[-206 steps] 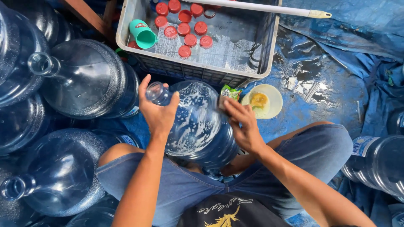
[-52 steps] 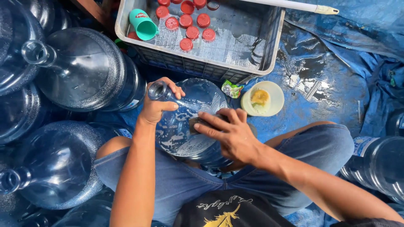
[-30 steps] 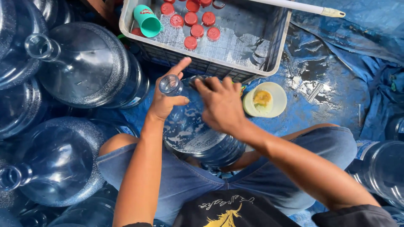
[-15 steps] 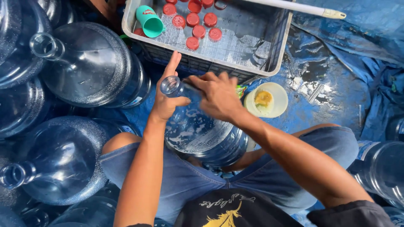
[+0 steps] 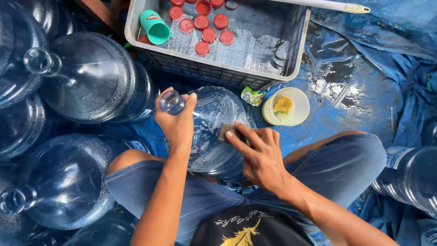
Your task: Scrubbing the exterior of a large plastic water jug with a sponge and soapy water to prepare it for reuse.
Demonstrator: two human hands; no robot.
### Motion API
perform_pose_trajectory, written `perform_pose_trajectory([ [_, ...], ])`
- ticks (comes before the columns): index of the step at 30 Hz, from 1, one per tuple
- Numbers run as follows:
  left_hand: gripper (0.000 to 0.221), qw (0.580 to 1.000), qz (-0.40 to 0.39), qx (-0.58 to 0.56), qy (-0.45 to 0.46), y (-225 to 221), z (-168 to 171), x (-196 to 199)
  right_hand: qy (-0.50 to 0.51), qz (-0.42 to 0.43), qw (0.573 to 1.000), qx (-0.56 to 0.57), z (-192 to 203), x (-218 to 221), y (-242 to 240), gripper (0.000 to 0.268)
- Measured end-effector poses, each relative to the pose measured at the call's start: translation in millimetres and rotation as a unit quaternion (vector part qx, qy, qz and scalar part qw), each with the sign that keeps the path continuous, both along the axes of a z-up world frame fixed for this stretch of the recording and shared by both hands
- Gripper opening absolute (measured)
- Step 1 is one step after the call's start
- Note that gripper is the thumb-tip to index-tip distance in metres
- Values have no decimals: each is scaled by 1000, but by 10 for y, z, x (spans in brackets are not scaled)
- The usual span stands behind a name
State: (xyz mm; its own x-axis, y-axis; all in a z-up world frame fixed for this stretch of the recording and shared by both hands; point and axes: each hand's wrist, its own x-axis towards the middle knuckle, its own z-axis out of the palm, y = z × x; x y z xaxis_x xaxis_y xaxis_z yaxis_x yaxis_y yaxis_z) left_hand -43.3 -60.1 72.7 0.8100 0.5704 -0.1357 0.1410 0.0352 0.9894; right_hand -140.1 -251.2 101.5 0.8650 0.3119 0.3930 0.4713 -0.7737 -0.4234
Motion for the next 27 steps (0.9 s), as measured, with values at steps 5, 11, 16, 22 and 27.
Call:
perform_pose_trajectory([
  [5,46,997,36,-20,58,90,-392,176,-37,-66,989,127,-518,53,-129,58],
  [11,37,994,-63,-85,21,276,-487,230,-115,-23,991,56,-546,-144,-54,57],
  [16,39,973,-165,-151,-63,330,-551,236,-30,-130,988,79,-519,339,-115,52],
  [22,38,968,-196,-136,-81,380,-680,425,-82,-26,996,15,-403,-17,85,62],
  [27,39,962,-217,-139,-85,338,-660,430,-29,-67,997,9,-346,516,-41,67],
])
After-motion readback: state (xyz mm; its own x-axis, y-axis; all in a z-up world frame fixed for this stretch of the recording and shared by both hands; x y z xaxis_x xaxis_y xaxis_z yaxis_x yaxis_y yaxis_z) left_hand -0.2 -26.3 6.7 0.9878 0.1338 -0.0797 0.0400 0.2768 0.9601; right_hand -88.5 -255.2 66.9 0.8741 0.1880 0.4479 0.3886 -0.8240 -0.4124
